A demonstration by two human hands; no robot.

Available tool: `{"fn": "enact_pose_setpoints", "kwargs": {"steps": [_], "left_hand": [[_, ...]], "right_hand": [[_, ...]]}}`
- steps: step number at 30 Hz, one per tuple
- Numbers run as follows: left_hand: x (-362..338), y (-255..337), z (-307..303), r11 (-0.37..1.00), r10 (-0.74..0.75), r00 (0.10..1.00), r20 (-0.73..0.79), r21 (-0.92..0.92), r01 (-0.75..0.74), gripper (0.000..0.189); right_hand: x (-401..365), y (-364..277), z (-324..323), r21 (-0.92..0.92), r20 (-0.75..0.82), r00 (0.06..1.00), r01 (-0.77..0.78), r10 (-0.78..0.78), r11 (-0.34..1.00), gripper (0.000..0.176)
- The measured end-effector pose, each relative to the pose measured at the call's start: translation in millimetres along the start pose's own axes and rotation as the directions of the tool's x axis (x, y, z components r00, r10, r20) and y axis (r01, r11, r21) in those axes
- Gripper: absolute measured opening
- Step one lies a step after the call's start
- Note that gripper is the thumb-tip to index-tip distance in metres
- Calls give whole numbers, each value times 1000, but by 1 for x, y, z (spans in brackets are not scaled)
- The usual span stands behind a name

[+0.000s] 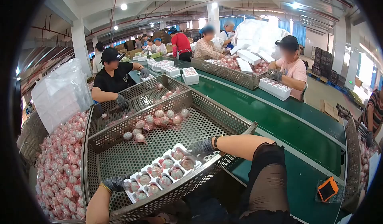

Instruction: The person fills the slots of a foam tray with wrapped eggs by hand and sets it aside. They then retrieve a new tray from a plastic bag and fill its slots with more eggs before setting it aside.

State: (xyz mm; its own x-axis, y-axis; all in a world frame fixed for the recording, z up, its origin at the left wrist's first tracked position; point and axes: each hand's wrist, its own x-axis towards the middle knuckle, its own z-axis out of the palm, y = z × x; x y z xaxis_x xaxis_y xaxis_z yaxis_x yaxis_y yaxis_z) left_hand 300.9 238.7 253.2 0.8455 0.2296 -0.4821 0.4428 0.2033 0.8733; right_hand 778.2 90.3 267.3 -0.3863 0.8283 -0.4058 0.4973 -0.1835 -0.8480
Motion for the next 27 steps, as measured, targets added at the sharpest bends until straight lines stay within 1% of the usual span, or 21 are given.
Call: {"fn": "enact_pose_setpoints", "kwargs": {"steps": [1,2,3,5,8,11,12,14,15,16,17,18,19,20,21,22,23,24,25,26,27], "left_hand": [[1,-1,2,1000,8,1000,-1,-15,-8,77],[-10,26,29,994,30,999,20,-110,-28,78],[-10,26,25,1000,10,999,-48,25,-9,79],[-13,28,19,956,-8,982,-188,287,63,80],[-16,47,38,978,176,981,-78,130,-165,80],[-16,50,46,980,188,979,-80,78,-182,79],[-18,54,49,982,144,981,-131,142,-125,74],[-20,64,52,970,175,975,-138,193,-146,74],[-21,66,55,963,193,971,-141,216,-160,74],[-22,69,64,967,237,948,-210,146,-209,73],[-22,86,84,938,338,886,-319,187,-291,72],[-9,91,71,880,470,813,-342,115,-461,72],[5,95,60,791,579,724,-375,43,-611,72],[9,116,63,668,662,644,-383,-86,-739,70],[13,144,68,515,725,555,-408,-215,-830,67],[14,166,77,477,776,473,-417,-104,-873,66],[11,186,92,431,821,391,-416,5,-902,65],[6,204,116,458,842,383,-379,129,-880,65],[0,214,137,468,862,374,-343,255,-846,65],[-2,210,140,545,827,476,-298,216,-810,71],[-13,210,169,599,788,547,-284,149,-786,75]], "right_hand": [[0,-6,8,98,-48,999,15,-10,995,49],[-1,-8,12,140,-52,998,26,-19,990,47],[0,-12,12,148,-44,999,35,-29,988,46],[1,-19,13,163,-32,998,59,-54,985,44],[0,-30,15,195,-30,994,105,-101,975,42],[-4,-43,21,241,-27,988,154,-152,958,42],[-7,-48,25,265,-31,983,183,-182,947,43],[-13,-62,30,326,-72,960,278,-270,903,44],[-16,-70,32,354,-130,940,341,-315,871,45],[-21,-83,31,370,-225,906,420,-358,829,46],[-36,-108,30,313,-414,857,451,-308,836,56],[-29,-103,13,371,-450,800,571,-396,732,58],[-44,-117,4,298,-491,781,567,-385,768,69],[-57,-123,-1,328,-573,708,659,-412,677,74],[-62,-116,-20,79,-658,587,676,-471,732,78],[-98,-135,-12,202,-705,599,682,-379,703,77],[-119,-130,-22,120,-740,490,770,-461,627,73],[-138,-118,-32,136,-767,456,803,-452,581,66],[-167,-124,-26,251,-808,491,788,-326,562,64],[-191,-114,-31,220,-836,430,832,-341,509,63],[-215,-93,-35,303,-838,439,869,-325,391,49]]}}
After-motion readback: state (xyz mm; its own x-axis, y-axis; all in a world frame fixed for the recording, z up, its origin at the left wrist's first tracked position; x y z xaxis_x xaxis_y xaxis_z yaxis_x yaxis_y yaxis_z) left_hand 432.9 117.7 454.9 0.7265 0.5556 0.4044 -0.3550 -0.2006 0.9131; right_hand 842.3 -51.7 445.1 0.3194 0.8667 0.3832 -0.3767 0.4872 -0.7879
